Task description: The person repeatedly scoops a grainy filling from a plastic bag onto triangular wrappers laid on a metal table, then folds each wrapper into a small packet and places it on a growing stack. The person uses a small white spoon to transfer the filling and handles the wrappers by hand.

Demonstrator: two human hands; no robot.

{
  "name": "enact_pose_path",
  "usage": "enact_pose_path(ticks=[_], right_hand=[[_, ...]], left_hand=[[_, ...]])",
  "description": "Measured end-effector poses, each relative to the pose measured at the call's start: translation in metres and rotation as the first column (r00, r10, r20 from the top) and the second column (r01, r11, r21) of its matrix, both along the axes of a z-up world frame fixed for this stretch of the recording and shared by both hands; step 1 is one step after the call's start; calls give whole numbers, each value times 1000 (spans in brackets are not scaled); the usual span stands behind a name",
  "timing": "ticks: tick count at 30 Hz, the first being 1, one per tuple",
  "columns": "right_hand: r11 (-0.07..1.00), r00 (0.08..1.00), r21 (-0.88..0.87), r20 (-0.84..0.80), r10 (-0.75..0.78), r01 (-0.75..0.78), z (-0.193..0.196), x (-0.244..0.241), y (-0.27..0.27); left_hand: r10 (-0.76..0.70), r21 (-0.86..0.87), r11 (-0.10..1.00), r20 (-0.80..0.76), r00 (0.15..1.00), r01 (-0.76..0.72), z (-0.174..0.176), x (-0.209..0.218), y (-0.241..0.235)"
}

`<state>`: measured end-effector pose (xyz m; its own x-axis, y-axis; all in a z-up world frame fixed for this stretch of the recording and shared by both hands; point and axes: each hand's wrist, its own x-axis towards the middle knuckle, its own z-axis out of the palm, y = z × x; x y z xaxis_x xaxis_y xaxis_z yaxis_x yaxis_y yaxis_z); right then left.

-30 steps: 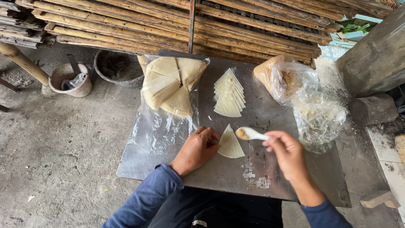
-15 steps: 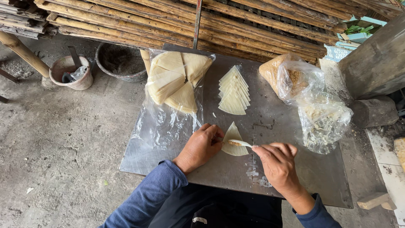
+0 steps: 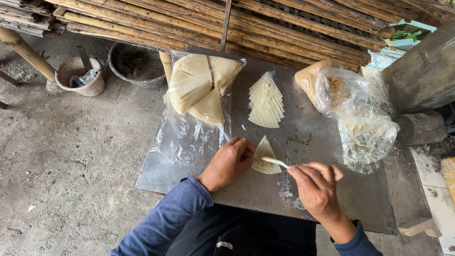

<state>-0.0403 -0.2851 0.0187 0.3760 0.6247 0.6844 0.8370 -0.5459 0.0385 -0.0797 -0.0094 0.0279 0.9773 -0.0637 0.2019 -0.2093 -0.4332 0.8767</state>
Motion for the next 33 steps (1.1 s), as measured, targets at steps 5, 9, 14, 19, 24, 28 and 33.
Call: enact_pose_path(ticks=[5, 9, 14, 19, 24, 28, 33], right_hand=[[965, 989, 258, -149, 5, 34, 8, 22, -19], [851, 909, 411, -384, -163, 326, 32, 52, -57], [845, 869, 212, -178, -461, 492, 34, 142, -78], [874, 874, 55, -98, -476, 482, 17, 193, -59], [915, 924, 132, -74, -374, 381, 20, 164, -26], [991, 897, -47, -432, 95, -128, 39, 125, -16], [870, 682, -123, -676, 279, -478, 31, 84, 12]], left_hand=[[-3, -2, 1000, 30, 1000, 3, 2, -2, 1], [14, -26, 1000, 22, 1000, -13, 5, -3, -1], [17, -34, 999, 33, 999, -16, 4, -4, -4], [-5, -57, 998, 82, 997, 10, 4, -4, -4], [-42, -40, 998, 112, 993, 47, 2, -5, -4], [-76, -13, 997, 99, 992, 77, 3, -4, -5], [-115, 8, 993, 108, 988, 115, 2, -4, -6]])
